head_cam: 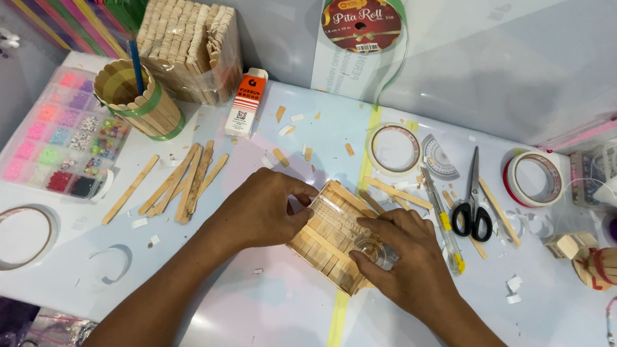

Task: Assembling a small box using popsicle sticks, double-sided tape, and scissors.

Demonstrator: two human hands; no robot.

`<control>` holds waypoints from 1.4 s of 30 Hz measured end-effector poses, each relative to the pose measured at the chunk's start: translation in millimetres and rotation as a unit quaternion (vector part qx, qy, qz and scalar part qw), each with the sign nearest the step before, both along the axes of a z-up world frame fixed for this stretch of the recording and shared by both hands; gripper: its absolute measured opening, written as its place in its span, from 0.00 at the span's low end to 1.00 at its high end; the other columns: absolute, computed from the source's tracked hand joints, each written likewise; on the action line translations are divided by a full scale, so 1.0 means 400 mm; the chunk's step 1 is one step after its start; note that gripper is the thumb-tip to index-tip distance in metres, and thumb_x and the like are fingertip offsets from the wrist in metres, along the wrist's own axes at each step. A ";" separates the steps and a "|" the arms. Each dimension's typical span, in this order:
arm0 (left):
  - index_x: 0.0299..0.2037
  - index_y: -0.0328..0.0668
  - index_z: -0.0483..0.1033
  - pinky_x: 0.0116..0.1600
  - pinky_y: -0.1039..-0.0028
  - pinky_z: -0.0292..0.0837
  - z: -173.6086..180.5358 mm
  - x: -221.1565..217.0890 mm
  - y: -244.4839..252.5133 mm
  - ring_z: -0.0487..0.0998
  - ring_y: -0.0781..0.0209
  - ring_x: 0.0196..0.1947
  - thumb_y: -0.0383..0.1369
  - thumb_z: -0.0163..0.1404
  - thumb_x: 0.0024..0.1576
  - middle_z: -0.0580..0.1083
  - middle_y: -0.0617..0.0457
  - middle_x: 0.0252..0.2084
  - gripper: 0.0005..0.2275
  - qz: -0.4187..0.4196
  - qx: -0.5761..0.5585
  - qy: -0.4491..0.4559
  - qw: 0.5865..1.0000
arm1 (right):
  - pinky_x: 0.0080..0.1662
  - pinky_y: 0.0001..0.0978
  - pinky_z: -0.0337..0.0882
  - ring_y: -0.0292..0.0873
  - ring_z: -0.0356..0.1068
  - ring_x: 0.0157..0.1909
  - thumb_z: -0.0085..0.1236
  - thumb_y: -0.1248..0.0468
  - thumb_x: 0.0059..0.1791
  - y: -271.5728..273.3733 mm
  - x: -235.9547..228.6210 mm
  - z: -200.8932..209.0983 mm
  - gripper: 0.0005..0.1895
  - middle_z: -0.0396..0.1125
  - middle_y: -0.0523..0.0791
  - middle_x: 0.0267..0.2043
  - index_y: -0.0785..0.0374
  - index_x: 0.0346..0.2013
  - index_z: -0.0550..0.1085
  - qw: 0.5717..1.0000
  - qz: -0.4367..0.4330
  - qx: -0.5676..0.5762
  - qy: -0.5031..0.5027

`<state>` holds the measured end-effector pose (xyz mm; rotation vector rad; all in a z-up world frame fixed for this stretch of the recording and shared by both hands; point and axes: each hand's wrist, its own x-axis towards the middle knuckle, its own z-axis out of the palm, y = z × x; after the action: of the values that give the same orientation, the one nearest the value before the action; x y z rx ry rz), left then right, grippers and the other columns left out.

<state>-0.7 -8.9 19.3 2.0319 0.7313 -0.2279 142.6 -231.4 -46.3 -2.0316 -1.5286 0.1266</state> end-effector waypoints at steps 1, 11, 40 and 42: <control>0.49 0.56 0.86 0.40 0.78 0.77 0.003 0.000 -0.001 0.83 0.70 0.35 0.34 0.52 0.55 0.85 0.61 0.37 0.14 0.000 0.000 0.000 1.000 | 0.53 0.38 0.64 0.42 0.67 0.46 0.73 0.55 0.41 0.000 0.000 0.003 0.26 0.69 0.40 0.41 0.56 0.53 0.78 1.000 0.000 0.000 0.000; 0.48 0.57 0.86 0.40 0.77 0.76 -0.002 0.001 -0.003 0.82 0.69 0.35 0.35 0.52 0.55 0.85 0.62 0.36 0.13 -0.003 0.007 0.006 1.000 | 0.52 0.38 0.63 0.42 0.67 0.45 0.73 0.55 0.41 0.000 -0.004 0.006 0.26 0.69 0.40 0.41 0.55 0.52 0.79 1.000 -0.003 -0.006 0.005; 0.39 0.52 0.88 0.43 0.80 0.77 -0.036 0.013 0.000 0.83 0.70 0.36 0.37 0.56 0.55 0.85 0.62 0.36 0.08 0.052 0.012 -0.023 0.998 | 0.52 0.37 0.63 0.41 0.68 0.48 0.73 0.56 0.42 -0.005 -0.006 0.008 0.26 0.69 0.40 0.43 0.54 0.54 0.77 1.000 -0.002 0.002 0.010; 0.39 0.51 0.88 0.43 0.81 0.77 -0.029 0.014 -0.002 0.83 0.71 0.35 0.37 0.55 0.54 0.85 0.63 0.35 0.08 0.058 0.000 -0.016 0.998 | 0.52 0.38 0.63 0.42 0.68 0.48 0.73 0.56 0.41 -0.005 -0.004 0.005 0.26 0.69 0.41 0.44 0.55 0.53 0.78 1.000 0.005 0.004 0.005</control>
<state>4.8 -9.8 7.7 1.9814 0.8260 -0.1285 140.9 -233.2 -44.4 -2.0133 -1.5308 0.1343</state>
